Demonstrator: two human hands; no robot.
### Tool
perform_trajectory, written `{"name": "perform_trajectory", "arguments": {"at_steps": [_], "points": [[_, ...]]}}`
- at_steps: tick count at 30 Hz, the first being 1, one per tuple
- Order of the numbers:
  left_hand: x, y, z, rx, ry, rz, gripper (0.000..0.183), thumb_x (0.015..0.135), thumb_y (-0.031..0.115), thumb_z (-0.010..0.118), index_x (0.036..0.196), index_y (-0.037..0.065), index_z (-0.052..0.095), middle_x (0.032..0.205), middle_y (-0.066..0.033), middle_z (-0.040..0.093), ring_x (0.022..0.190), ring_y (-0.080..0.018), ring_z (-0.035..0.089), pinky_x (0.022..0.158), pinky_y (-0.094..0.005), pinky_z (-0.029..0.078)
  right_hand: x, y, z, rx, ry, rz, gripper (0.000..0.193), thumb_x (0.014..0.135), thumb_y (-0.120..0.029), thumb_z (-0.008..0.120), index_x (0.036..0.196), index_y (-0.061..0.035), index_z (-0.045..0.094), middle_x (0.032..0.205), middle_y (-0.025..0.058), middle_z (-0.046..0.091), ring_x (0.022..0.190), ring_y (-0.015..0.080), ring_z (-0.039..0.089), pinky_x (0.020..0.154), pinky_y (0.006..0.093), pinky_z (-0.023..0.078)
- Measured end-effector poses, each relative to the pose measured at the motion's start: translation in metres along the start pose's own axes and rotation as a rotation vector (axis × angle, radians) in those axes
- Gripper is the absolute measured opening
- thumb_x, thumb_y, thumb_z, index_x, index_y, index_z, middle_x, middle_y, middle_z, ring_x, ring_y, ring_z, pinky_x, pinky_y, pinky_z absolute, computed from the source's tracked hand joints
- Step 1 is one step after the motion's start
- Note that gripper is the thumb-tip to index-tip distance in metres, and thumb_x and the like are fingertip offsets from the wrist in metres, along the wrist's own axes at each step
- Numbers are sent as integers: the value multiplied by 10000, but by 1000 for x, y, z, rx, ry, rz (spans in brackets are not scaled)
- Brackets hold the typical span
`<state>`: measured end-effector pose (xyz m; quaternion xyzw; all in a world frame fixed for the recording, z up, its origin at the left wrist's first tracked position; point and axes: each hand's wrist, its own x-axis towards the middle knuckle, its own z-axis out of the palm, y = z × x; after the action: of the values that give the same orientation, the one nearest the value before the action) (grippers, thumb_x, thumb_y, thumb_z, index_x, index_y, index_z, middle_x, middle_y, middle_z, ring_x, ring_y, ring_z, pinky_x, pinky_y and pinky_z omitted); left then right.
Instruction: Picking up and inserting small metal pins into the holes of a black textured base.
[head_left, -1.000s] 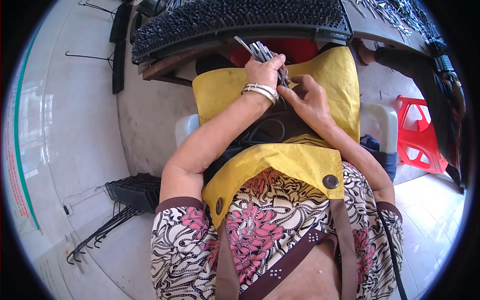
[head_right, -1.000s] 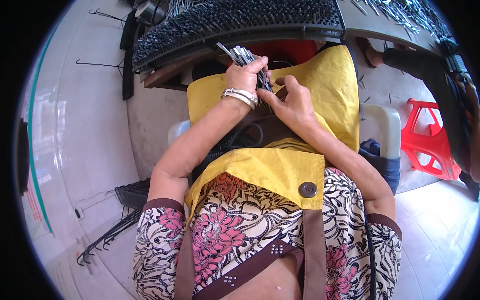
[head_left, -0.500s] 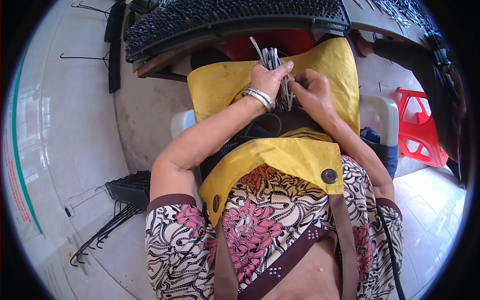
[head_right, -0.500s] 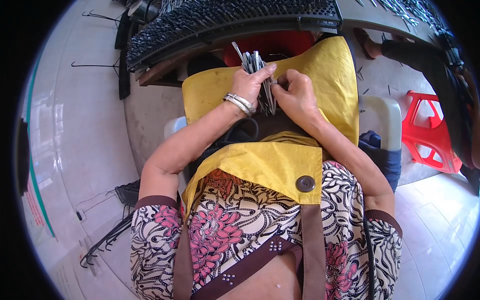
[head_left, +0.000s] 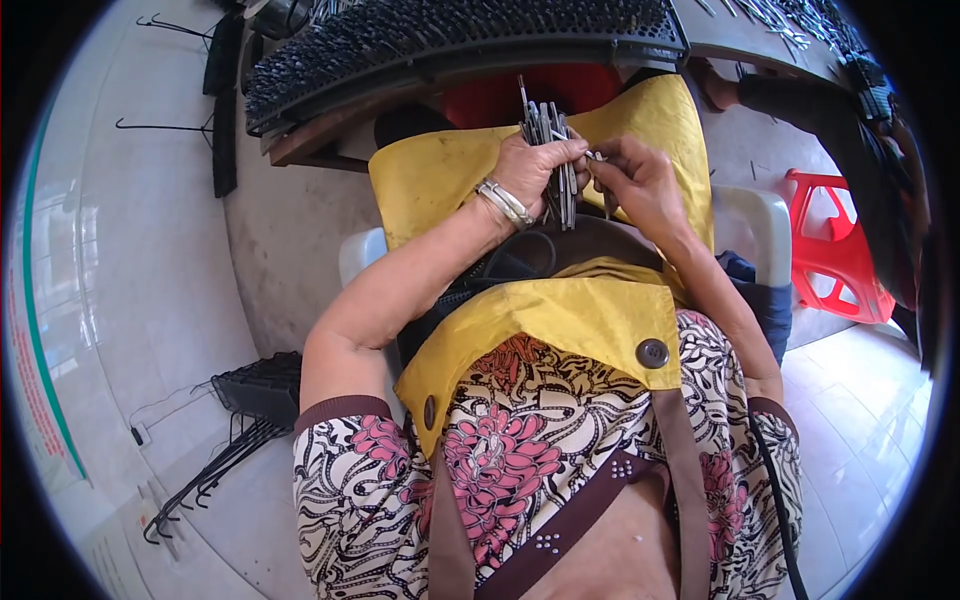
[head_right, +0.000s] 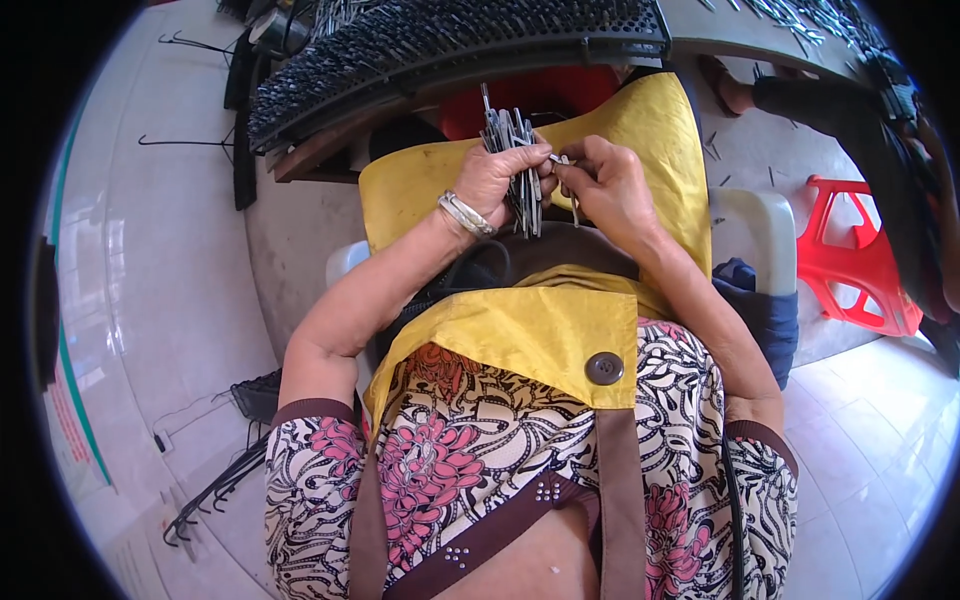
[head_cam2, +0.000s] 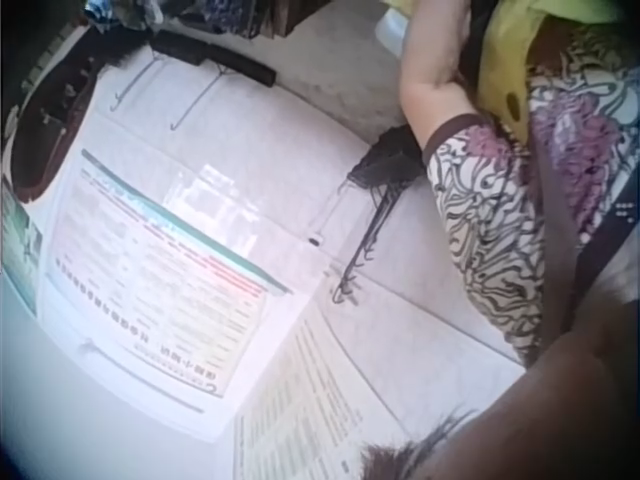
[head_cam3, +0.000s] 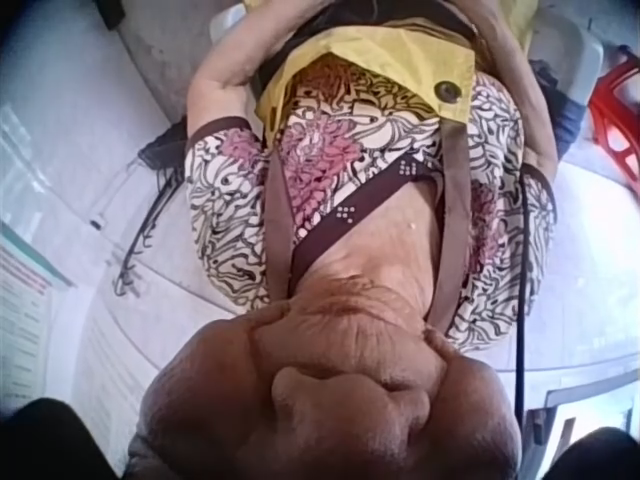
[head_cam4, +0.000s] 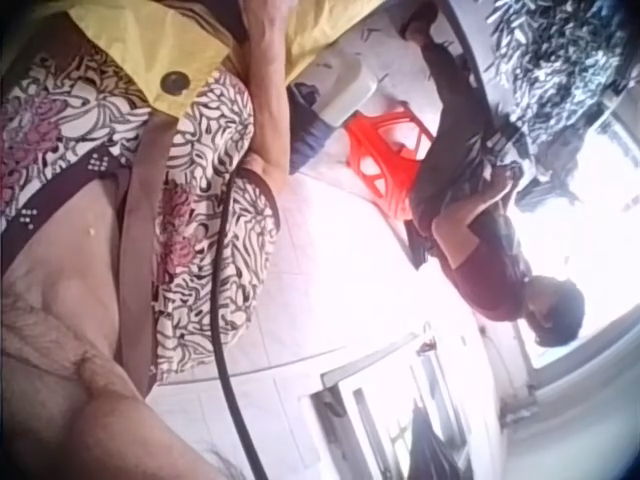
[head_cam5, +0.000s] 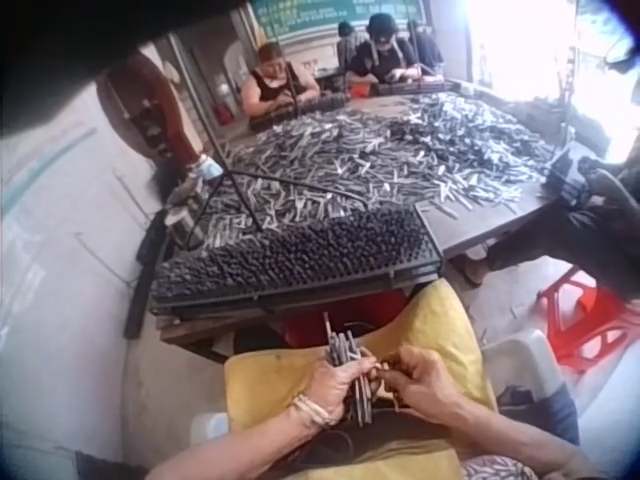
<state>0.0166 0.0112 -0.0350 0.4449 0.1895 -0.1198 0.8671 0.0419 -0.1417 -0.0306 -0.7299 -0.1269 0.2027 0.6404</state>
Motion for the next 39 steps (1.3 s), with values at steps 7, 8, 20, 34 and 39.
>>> {"name": "perform_trajectory", "arguments": {"at_steps": [7, 8, 20, 34, 39], "points": [[2, 1, 2, 6, -84, -64, 129, 739, 78, 615, 812, 41, 517, 618, -66, 524, 508, -184, 534, 443, -300, 437, 0, -19, -16, 105, -124, 222, 222, 781, -25, 553, 978, 61, 498, 596, 30, 512, 458, 76, 477, 379, 205, 401], [3, 1, 2, 20, -83, -58, 128, 740, 75, 613, 813, 39, 515, 618, -66, 524, 508, -183, 534, 445, -299, 439, 1, -22, -18, 105, -125, 227, 222, 781, -25, 553, 978, 61, 498, 596, 30, 512, 458, 76, 477, 379, 205, 401], [-1, 19, -3, 72, 110, 162, 117, 750, 67, 615, 797, 24, 518, 723, -130, 584, 512, -182, 549, 424, -287, 458, -5, 1, -24, 57, 79, 324, 174, 803, -77, 528, 900, 67, 530, 585, 31, 502, 446, 87, 467, 400, 219, 401], [-23, 35, -44, -55, -27, -73, 71, 776, 112, 542, 788, 68, 488, 664, -36, 480, 660, -181, 487, 512, -288, 411, 22, 42, -8, -630, -503, -229, 157, 646, -20, 591, 787, 36, 549, 684, 179, 570, 673, 294, 570, 603, 336, 434], [-35, 33, -39, -72, -35, -67, 128, 722, 33, 603, 794, 36, 497, 630, -64, 503, 541, -186, 522, 478, -325, 479, 28, 35, 0, -731, -656, -222, 206, 594, -18, 579, 790, 40, 552, 729, 230, 550, 739, 361, 549, 646, 380, 431]]}}
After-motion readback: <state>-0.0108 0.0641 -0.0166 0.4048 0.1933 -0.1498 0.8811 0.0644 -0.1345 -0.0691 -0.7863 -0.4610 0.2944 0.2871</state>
